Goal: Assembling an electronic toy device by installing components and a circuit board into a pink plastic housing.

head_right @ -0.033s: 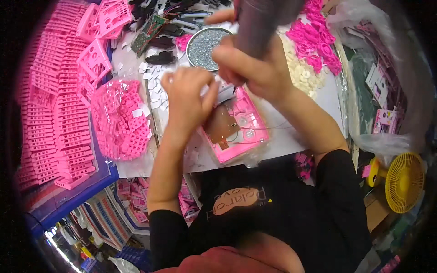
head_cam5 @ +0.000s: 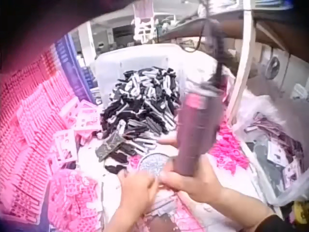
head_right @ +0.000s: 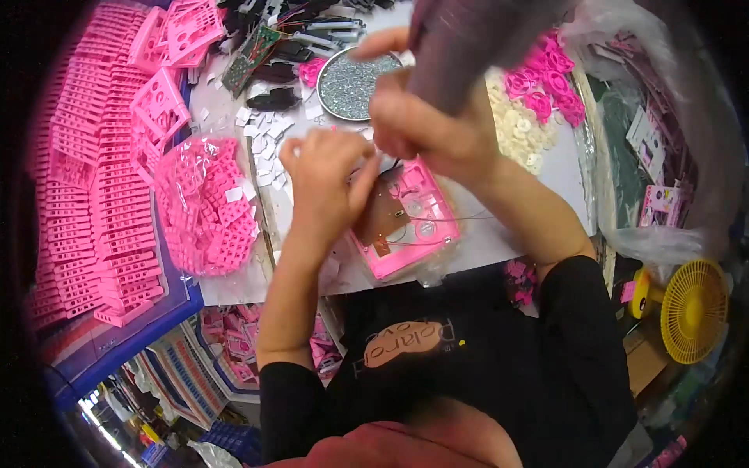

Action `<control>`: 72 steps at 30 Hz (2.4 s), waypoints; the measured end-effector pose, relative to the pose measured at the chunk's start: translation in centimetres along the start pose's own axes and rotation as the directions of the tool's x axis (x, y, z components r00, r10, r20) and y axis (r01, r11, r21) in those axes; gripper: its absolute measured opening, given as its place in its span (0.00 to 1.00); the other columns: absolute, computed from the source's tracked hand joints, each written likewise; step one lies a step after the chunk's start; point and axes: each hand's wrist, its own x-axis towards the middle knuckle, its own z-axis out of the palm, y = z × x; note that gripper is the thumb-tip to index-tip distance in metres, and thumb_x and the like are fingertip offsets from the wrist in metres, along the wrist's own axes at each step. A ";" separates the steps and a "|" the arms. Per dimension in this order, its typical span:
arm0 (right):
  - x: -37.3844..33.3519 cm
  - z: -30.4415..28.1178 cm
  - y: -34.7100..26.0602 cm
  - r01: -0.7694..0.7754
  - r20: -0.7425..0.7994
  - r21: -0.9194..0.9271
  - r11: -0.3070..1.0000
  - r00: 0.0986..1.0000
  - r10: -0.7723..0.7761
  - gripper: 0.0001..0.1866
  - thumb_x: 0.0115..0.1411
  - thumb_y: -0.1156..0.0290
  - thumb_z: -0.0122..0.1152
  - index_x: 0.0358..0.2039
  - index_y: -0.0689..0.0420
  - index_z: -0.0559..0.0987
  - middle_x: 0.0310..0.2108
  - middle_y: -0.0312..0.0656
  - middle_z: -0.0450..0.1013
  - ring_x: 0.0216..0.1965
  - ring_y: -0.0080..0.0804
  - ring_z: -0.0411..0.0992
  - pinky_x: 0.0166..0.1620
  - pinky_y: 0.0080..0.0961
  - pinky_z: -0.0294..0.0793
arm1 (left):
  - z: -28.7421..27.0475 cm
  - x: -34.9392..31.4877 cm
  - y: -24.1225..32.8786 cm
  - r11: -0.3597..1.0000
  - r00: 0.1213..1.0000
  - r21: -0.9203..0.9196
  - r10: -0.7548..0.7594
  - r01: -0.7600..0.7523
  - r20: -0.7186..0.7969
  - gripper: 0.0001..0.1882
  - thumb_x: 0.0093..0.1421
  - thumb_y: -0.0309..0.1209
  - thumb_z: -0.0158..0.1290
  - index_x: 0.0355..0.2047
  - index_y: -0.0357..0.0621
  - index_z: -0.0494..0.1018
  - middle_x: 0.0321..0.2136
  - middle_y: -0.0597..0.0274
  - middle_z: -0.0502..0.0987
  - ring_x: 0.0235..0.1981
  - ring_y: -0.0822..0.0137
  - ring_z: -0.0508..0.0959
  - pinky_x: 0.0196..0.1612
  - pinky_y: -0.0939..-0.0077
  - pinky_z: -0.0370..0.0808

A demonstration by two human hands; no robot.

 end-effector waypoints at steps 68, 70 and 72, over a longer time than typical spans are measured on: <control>-7.0 -3.5 4.8 0.356 0.288 -0.930 -0.090 0.859 0.423 0.09 0.42 0.68 0.68 0.23 0.53 0.76 0.26 0.40 0.74 0.35 0.40 0.72 0.38 0.40 0.68 | 1.2 -10.2 4.4 0.985 0.886 -0.138 0.153 -0.102 0.437 0.36 0.54 0.45 0.64 0.57 0.36 0.69 0.58 0.48 0.70 0.62 0.50 0.68 0.64 0.46 0.61; -6.1 -2.4 4.4 0.362 0.294 -0.928 -0.084 0.854 0.430 0.07 0.41 0.69 0.66 0.21 0.53 0.76 0.26 0.41 0.75 0.36 0.41 0.72 0.40 0.41 0.68 | -1.4 -9.4 2.2 0.951 0.840 -0.303 0.216 -0.065 0.498 0.35 0.54 0.44 0.65 0.58 0.38 0.70 0.59 0.46 0.69 0.63 0.49 0.67 0.64 0.49 0.62; -6.1 -2.3 4.8 0.364 0.312 -0.929 -0.065 0.865 0.392 0.06 0.40 0.72 0.64 0.21 0.54 0.76 0.26 0.41 0.75 0.37 0.42 0.72 0.41 0.41 0.67 | -5.2 -8.1 -1.0 0.865 0.880 -0.502 0.262 -0.033 0.395 0.35 0.54 0.38 0.66 0.60 0.43 0.69 0.60 0.45 0.68 0.62 0.46 0.69 0.63 0.54 0.66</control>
